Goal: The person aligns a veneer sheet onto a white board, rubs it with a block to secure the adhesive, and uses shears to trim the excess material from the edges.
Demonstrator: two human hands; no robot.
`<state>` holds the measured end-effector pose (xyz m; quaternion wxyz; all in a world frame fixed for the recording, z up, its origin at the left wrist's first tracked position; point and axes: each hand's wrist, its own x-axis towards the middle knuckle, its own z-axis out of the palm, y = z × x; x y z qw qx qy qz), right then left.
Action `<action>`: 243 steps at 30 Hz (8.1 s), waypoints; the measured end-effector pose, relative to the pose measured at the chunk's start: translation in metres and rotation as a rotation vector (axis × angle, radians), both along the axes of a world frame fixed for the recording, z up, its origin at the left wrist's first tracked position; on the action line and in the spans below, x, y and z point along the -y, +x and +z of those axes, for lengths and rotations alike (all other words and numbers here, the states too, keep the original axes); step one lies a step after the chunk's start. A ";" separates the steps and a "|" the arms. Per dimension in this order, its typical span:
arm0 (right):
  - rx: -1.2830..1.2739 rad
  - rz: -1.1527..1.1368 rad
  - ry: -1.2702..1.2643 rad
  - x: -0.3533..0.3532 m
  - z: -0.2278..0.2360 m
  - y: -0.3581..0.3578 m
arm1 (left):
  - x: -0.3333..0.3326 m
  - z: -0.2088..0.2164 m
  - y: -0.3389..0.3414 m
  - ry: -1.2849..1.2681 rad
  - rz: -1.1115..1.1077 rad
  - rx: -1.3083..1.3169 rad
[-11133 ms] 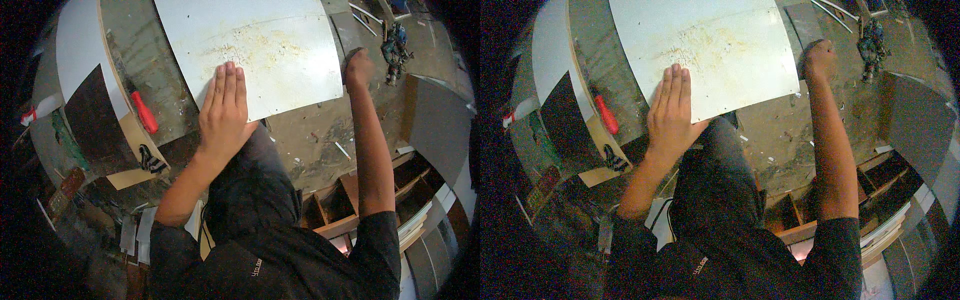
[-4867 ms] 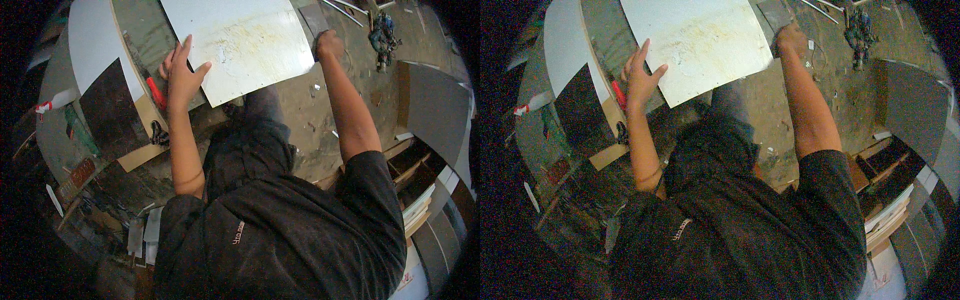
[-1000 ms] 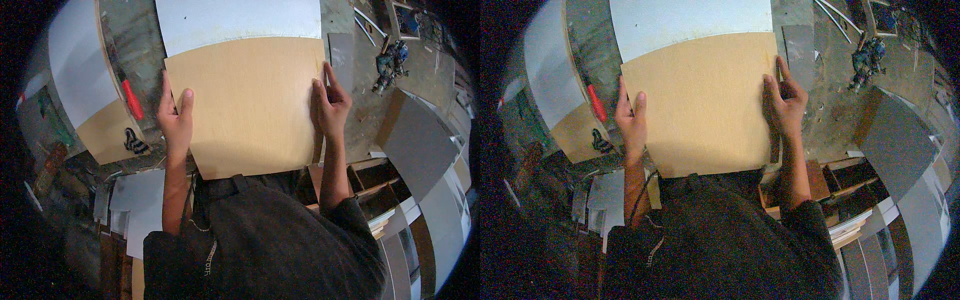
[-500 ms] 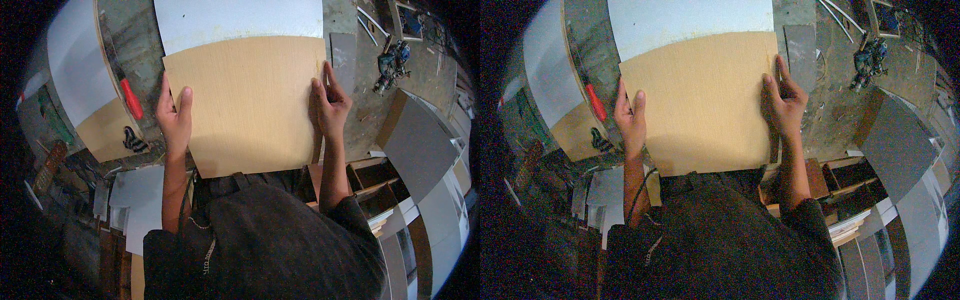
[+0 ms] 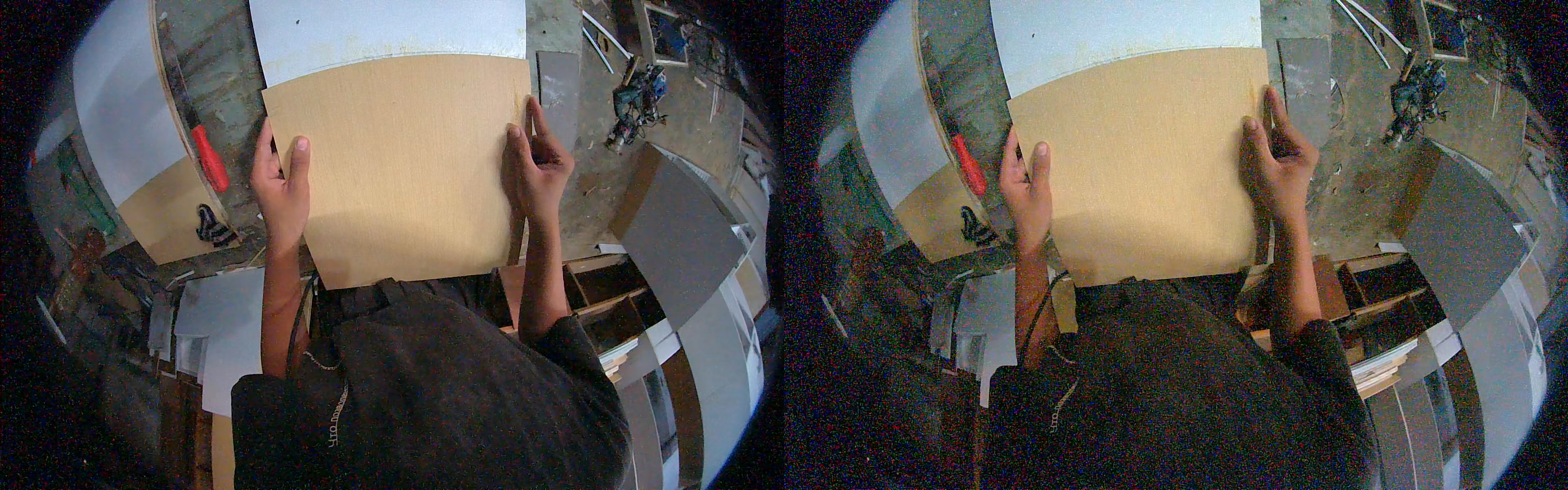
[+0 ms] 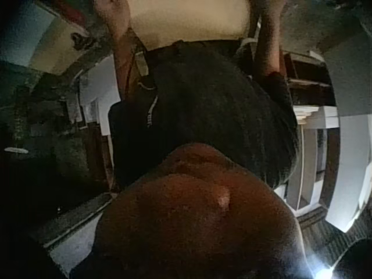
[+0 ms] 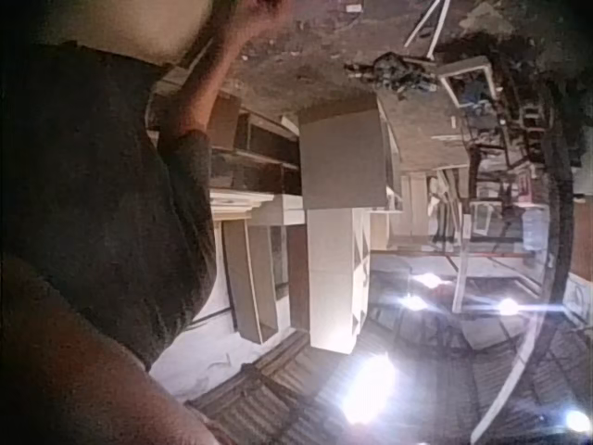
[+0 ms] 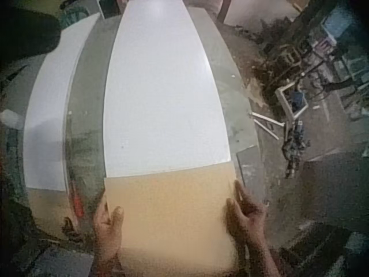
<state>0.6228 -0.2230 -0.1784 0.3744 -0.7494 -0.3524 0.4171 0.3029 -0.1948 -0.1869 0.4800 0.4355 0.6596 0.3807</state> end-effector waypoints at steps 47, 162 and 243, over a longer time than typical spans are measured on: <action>0.026 -0.004 0.016 0.000 -0.015 -0.001 | -0.007 0.000 -0.001 0.004 -0.070 -0.096; 0.138 -0.088 -0.073 -0.001 -0.009 -0.013 | -0.007 -0.011 -0.001 -0.035 0.021 -0.134; 1.016 0.285 0.020 -0.045 -0.012 -0.091 | 0.003 -0.004 0.041 0.414 -0.539 -1.011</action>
